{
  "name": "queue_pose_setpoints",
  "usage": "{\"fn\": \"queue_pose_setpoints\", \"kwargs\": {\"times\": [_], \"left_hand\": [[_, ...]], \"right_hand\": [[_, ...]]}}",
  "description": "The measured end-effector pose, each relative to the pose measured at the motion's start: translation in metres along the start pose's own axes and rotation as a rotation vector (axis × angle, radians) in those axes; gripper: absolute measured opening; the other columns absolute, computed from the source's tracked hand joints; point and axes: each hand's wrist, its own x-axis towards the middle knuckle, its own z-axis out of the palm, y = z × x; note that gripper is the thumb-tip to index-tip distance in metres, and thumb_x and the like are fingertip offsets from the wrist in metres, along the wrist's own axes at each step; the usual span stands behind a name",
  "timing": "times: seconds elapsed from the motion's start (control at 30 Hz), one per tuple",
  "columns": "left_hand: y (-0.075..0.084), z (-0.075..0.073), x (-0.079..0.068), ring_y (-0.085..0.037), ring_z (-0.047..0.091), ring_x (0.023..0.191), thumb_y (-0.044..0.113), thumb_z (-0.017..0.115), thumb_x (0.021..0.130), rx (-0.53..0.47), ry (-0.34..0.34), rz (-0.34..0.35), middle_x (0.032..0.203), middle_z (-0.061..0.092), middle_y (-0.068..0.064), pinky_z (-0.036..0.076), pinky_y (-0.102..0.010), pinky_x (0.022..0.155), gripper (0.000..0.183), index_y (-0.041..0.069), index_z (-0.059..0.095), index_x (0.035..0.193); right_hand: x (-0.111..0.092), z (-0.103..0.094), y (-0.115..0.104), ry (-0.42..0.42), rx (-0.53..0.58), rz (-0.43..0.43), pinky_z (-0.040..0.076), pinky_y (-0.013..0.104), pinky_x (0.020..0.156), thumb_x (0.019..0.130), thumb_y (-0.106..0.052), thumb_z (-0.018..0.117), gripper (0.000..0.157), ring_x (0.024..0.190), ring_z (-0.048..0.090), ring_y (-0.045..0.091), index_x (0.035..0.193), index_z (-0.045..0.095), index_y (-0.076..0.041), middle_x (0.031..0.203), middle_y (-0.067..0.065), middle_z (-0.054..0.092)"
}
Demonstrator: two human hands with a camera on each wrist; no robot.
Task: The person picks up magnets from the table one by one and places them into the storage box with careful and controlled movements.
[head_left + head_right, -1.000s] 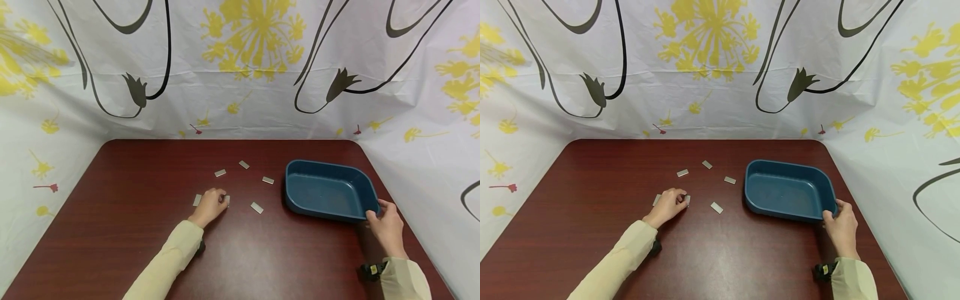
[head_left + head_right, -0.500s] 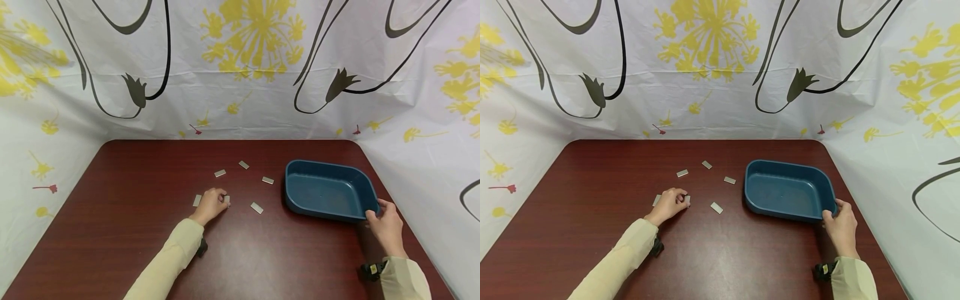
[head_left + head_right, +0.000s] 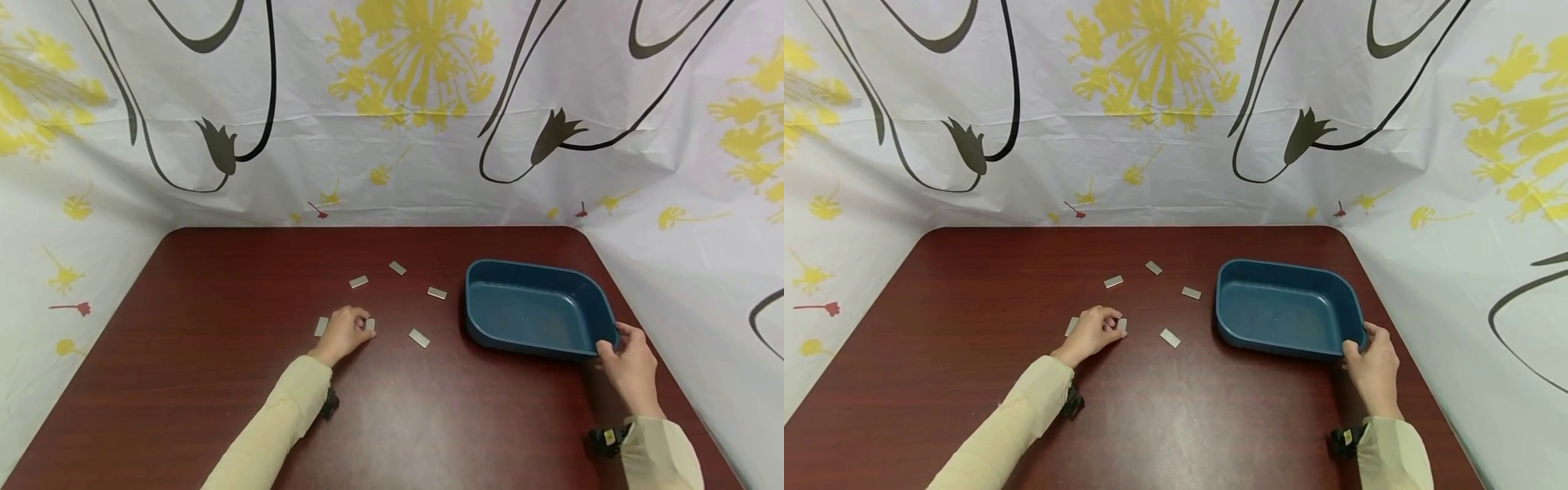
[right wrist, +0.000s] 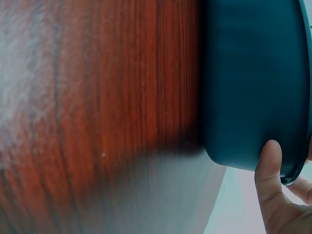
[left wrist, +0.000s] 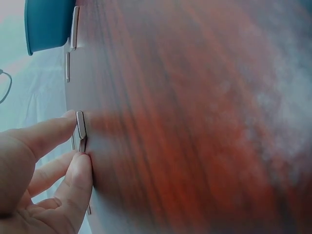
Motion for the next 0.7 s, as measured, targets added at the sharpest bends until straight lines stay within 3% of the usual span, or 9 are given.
{"fn": "queue_pose_setpoints", "kwargs": {"times": [0.37, 0.7], "left_hand": [[0.0045, -0.0023, 0.0024, -0.016, 0.059, 0.073, 0.012, 0.075, 0.069, -0.036, -0.016, -0.078, 0.08, 0.059, -0.007, 0.047, -0.029, 0.067, 0.031, -0.003, 0.064, 0.093], [0.0066, -0.0023, 0.0027, -0.018, 0.05, 0.075, 0.012, 0.074, 0.069, -0.009, -0.053, -0.112, 0.08, 0.052, -0.007, 0.043, -0.028, 0.067, 0.028, -0.002, 0.06, 0.089]], "right_hand": [[-0.0004, 0.002, -0.0006, -0.001, 0.031, 0.003, 0.045, 0.019, 0.043, 0.086, -0.007, 0.041, 0.05, 0.046, 0.054, 0.003, 0.13, 0.025, 0.01, 0.099, 0.033, 0.048], [-0.0006, 0.0018, -0.001, -0.005, 0.044, 0.012, 0.046, 0.019, 0.044, 0.087, -0.008, 0.04, 0.05, 0.046, 0.054, 0.003, 0.131, 0.024, 0.01, 0.103, 0.034, 0.047]]}}
